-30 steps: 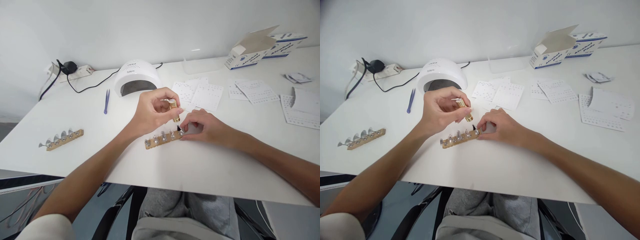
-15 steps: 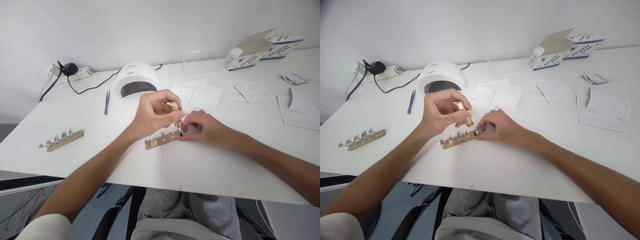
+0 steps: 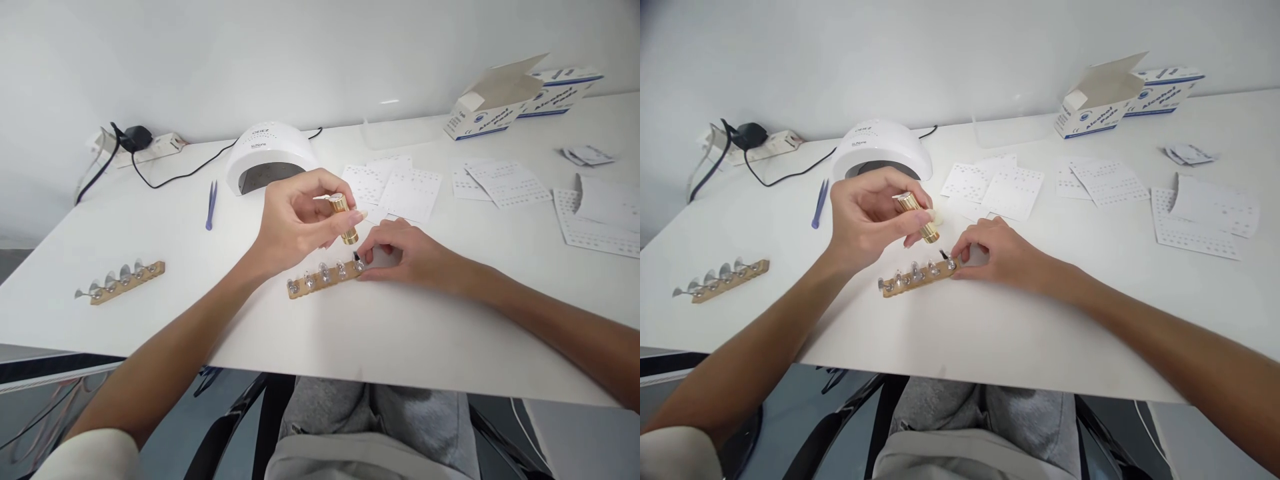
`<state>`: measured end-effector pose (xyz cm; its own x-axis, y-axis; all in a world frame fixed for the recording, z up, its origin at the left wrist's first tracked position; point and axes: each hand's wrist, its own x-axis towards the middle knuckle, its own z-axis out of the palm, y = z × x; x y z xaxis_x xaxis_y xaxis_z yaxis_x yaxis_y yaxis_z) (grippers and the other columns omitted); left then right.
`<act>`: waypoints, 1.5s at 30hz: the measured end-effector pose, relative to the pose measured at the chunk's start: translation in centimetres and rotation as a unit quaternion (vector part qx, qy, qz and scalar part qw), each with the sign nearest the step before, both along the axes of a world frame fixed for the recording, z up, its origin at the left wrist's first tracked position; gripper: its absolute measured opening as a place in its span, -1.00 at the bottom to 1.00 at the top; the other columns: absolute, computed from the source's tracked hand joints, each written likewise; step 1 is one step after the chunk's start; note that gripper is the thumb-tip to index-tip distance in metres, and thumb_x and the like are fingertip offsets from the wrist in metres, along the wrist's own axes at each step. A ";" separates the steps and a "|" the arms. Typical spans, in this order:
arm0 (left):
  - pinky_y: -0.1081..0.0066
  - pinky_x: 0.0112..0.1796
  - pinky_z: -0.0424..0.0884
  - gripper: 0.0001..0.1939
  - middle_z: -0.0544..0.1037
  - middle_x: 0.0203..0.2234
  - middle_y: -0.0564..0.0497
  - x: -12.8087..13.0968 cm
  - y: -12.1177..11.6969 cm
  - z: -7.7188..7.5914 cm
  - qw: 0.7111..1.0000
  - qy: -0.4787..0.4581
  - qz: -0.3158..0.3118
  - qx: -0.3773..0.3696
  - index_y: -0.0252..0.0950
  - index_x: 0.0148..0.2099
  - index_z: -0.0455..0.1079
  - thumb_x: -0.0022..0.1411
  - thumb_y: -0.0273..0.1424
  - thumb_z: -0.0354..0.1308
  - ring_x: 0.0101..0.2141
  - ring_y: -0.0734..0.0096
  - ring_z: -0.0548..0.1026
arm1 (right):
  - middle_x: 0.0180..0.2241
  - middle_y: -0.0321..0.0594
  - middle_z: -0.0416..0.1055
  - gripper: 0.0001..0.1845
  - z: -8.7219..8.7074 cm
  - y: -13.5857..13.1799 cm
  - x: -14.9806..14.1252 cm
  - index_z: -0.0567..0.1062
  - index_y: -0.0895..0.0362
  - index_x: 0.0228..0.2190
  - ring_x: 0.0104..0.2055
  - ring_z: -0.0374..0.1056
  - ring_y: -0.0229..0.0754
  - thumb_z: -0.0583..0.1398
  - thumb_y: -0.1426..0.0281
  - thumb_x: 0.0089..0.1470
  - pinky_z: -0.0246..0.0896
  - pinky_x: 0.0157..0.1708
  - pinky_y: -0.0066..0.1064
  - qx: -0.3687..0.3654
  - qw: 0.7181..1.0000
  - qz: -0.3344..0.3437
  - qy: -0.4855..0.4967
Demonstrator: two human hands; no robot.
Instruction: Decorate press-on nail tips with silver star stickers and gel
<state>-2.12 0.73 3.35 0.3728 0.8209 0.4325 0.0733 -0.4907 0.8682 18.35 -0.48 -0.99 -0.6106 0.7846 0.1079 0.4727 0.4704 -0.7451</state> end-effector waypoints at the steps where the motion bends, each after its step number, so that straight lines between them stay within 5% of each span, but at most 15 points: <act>1: 0.47 -0.71 0.22 -0.87 0.46 -0.53 0.06 0.1 -0.2 0.0 1.000 0.000 -0.007 -0.006 -0.28 -0.36 0.44 0.05 -0.37 0.32 -0.70 0.64 0.32 | -0.39 -0.35 0.45 -0.80 -0.1 0.0 0.0 0.48 0.01 -0.42 -0.30 0.25 -0.15 0.32 0.20 -0.07 0.01 -0.09 -0.21 0.000 1.000 0.000 0.001; 7: 0.52 -0.70 0.22 -0.80 0.47 -0.53 0.08 0.6 -0.9 -0.4 0.998 0.034 -0.040 -0.037 -0.27 -0.34 0.44 -0.01 -0.36 0.37 -0.68 0.65 0.33 | -0.36 -0.32 0.44 -0.79 -0.4 0.0 0.1 0.48 0.00 -0.37 -0.25 0.25 -0.12 0.31 0.21 -0.08 0.04 -0.11 -0.21 -0.015 1.000 -0.008 0.005; 22: 0.48 -0.69 0.26 -0.88 0.42 -0.58 0.08 -0.2 0.6 -0.5 0.999 0.009 0.041 0.007 -0.28 -0.36 0.44 0.06 -0.39 0.32 -0.68 0.63 0.34 | -0.38 -0.34 0.45 -0.79 0.0 0.0 0.0 0.50 0.00 -0.37 -0.30 0.25 -0.15 0.32 0.19 -0.08 0.03 -0.12 -0.21 0.005 1.000 -0.005 -0.003; 32: 0.52 -0.68 0.27 -0.87 0.47 -0.51 0.07 0.8 -0.8 -0.5 0.999 0.020 -0.022 -0.028 -0.29 -0.36 0.44 0.03 -0.42 0.34 -0.66 0.64 0.36 | -0.38 -0.34 0.44 -0.79 -0.4 0.0 0.1 0.48 0.00 -0.40 -0.27 0.25 -0.13 0.31 0.19 -0.08 0.03 -0.11 -0.19 -0.007 1.000 -0.009 -0.002; 45: 0.46 -0.68 0.25 -0.89 0.44 -0.56 0.08 0.0 0.4 -0.5 0.999 0.017 0.050 0.010 -0.28 -0.33 0.44 0.07 -0.40 0.31 -0.69 0.65 0.33 | -0.37 -0.33 0.46 -0.79 -0.1 0.1 0.1 0.51 -0.01 -0.37 -0.29 0.25 -0.13 0.31 0.18 -0.06 0.02 -0.12 -0.21 0.003 1.000 0.005 -0.009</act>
<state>-2.14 1.18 2.80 0.3052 0.8458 0.4377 0.1519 -0.4969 0.8544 18.47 -0.37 -1.13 -0.6202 0.7778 0.1017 0.4809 0.4794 -0.7341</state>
